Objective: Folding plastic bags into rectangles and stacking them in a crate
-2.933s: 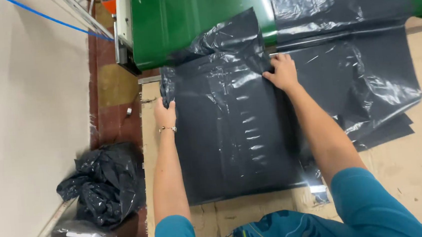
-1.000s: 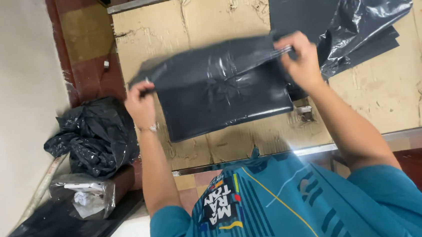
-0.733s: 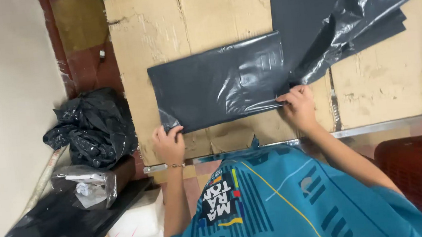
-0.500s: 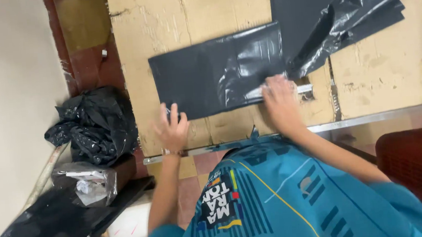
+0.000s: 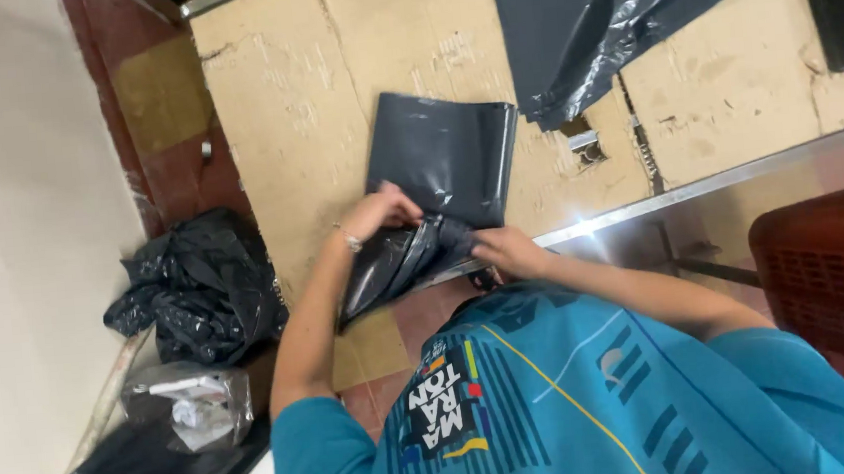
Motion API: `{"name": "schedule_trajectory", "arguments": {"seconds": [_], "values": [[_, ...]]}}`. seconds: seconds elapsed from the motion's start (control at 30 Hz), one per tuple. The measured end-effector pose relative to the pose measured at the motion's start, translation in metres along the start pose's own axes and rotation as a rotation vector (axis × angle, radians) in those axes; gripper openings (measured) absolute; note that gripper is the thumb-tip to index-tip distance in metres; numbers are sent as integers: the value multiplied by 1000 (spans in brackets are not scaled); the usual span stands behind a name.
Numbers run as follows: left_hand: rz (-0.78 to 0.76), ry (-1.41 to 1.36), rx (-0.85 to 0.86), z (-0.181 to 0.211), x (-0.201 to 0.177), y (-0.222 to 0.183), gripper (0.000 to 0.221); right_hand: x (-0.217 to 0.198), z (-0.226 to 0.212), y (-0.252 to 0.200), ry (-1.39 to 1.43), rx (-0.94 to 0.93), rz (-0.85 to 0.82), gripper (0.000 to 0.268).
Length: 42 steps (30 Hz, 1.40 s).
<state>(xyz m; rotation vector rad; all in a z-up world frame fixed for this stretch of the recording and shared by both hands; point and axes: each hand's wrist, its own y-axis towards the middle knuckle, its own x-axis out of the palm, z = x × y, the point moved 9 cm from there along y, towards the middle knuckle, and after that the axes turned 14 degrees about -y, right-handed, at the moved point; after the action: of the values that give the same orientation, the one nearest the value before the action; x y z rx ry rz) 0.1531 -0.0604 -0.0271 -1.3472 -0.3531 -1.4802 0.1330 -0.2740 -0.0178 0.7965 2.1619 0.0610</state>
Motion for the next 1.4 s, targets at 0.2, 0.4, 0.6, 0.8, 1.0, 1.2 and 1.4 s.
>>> {"name": "schedule_trajectory", "arguments": {"seconds": [0.2,0.4,0.6,0.8,1.0,1.2,1.4], "values": [[376,463,219,40,-84,-6,84,-16,72,-7,742,1122,222,41],[1204,1622,397,82,-78,-11,65,-2,78,-2,952,1352,272,33],[1050,1716,685,84,-47,-7,36,-29,67,-15,913,1313,154,54],[1340,1842,557,134,-62,-79,41,-236,163,-34,504,1027,411,36],[749,1963,1172,59,148,77,66,-381,427,-59,-153,1043,895,35],[354,2254,700,-52,218,251,97,-431,485,0,374,1337,896,35],[227,2247,1027,-17,225,277,53,-444,458,39,658,1135,663,15]]}}
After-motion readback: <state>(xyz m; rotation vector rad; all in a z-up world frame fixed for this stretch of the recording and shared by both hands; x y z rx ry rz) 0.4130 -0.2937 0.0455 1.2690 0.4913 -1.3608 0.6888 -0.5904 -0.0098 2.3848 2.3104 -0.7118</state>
